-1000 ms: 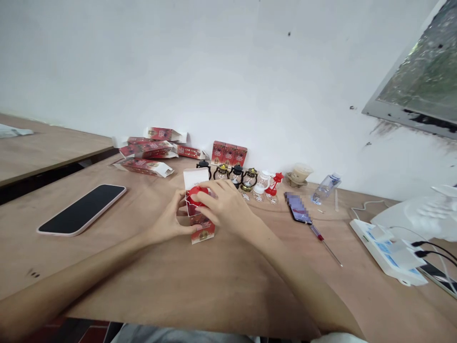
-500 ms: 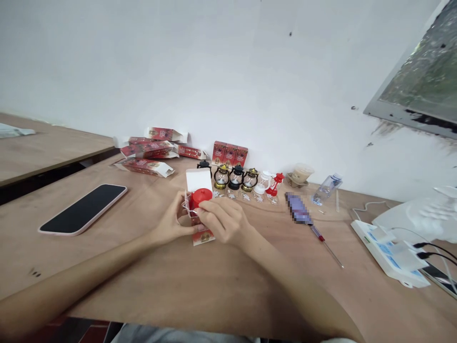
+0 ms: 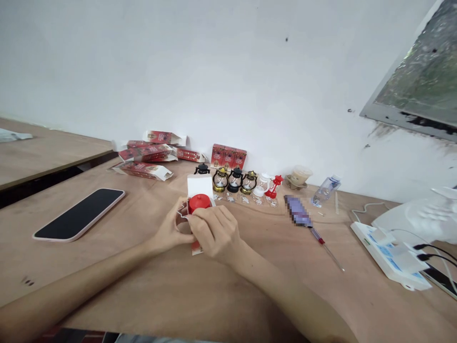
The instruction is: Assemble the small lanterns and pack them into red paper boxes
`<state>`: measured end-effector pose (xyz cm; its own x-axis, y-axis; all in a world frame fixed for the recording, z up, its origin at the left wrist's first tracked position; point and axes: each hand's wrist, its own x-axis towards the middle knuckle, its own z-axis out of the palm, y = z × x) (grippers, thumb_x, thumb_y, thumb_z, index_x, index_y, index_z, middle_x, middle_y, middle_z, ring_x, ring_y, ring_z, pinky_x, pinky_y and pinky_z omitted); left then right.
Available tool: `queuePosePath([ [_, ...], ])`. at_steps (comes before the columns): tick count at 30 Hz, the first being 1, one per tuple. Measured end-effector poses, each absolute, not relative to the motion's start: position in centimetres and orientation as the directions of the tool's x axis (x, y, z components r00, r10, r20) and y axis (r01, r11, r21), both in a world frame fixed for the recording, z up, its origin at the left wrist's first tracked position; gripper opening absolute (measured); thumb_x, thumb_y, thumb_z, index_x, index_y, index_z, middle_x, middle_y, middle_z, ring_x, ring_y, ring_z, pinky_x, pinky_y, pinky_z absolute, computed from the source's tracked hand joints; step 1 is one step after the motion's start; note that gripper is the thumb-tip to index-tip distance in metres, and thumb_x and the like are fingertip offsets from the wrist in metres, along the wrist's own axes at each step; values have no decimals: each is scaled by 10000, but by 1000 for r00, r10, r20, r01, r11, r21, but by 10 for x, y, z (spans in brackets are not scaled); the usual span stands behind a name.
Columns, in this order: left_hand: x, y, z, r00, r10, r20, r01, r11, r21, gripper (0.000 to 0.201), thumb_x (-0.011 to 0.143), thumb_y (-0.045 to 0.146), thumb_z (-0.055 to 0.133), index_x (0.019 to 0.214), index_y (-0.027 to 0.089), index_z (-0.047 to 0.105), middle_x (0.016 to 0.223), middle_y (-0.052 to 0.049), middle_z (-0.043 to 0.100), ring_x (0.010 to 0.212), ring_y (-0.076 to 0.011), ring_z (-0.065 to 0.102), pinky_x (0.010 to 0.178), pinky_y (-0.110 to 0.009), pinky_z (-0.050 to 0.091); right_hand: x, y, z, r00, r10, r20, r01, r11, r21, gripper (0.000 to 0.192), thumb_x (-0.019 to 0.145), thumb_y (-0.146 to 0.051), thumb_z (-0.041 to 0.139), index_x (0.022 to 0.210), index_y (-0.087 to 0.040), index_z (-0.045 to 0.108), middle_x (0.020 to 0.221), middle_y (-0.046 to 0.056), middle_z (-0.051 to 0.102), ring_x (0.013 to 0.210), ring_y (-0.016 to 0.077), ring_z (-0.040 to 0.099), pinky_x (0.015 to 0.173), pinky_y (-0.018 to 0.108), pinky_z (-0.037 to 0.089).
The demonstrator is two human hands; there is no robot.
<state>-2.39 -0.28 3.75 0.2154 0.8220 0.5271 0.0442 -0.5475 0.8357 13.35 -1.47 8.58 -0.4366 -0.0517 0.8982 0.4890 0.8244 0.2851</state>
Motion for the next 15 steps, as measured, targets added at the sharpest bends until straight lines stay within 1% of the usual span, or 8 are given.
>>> queuePosePath([
  [3,-24,-2,35,217,827,518,30,-536,844,554,587,223,721,1052,246,420,1031,-17,578,931,-202,597,752,-307,520,136,-18,90,-572,-193,797,410,774,482,149,870,-76,468,840,-188,562,791,55,645,685,134,584,602,272,471],
  [4,-25,-2,35,218,832,510,37,-530,847,549,594,229,717,1055,245,419,1041,-22,577,936,-205,597,746,-306,521,138,-18,90,-617,-218,756,382,757,531,169,869,-72,468,811,-195,569,794,46,638,698,129,584,624,267,482],
  [5,-24,-3,35,219,836,503,47,-524,850,547,601,235,717,1058,243,418,1057,-28,576,952,-211,595,751,-310,521,140,-18,88,-644,-215,734,370,752,545,175,868,-73,476,799,-202,572,799,38,632,713,125,585,648,262,491],
  [6,-24,-3,36,221,839,498,60,-521,851,550,606,240,722,1063,240,417,1075,-32,573,972,-216,591,769,-319,519,142,-16,86,-644,-193,740,376,763,526,164,866,-76,488,813,-207,572,799,32,624,720,123,581,660,258,496],
  [8,-24,-3,37,226,841,491,97,-521,848,571,612,250,742,1080,235,416,1089,-35,567,988,-217,585,818,-345,512,145,-12,81,-573,-133,809,414,804,426,125,860,-96,519,897,-211,554,787,29,602,708,128,562,644,262,493],
  [10,-24,-2,37,224,842,491,120,-524,843,595,628,260,757,1110,236,409,1101,-39,556,1003,-216,579,867,-375,502,145,-5,80,-470,-81,879,446,838,315,185,849,-106,546,993,-218,510,775,22,575,688,134,535,622,269,485],
  [13,-24,2,36,233,830,507,90,-537,839,715,644,251,768,1223,260,349,1252,-76,487,1156,-248,511,955,-419,466,141,3,92,-345,-30,938,439,878,190,301,828,-78,573,1058,-228,449,783,13,548,696,137,514,618,260,478],
  [15,-25,5,36,245,837,489,56,-516,855,808,649,254,769,1294,284,283,1350,-92,419,1236,-270,451,990,-446,441,140,6,110,-300,-16,954,417,897,146,316,822,-56,573,1049,-228,435,773,2,533,680,132,500,600,249,462],
])
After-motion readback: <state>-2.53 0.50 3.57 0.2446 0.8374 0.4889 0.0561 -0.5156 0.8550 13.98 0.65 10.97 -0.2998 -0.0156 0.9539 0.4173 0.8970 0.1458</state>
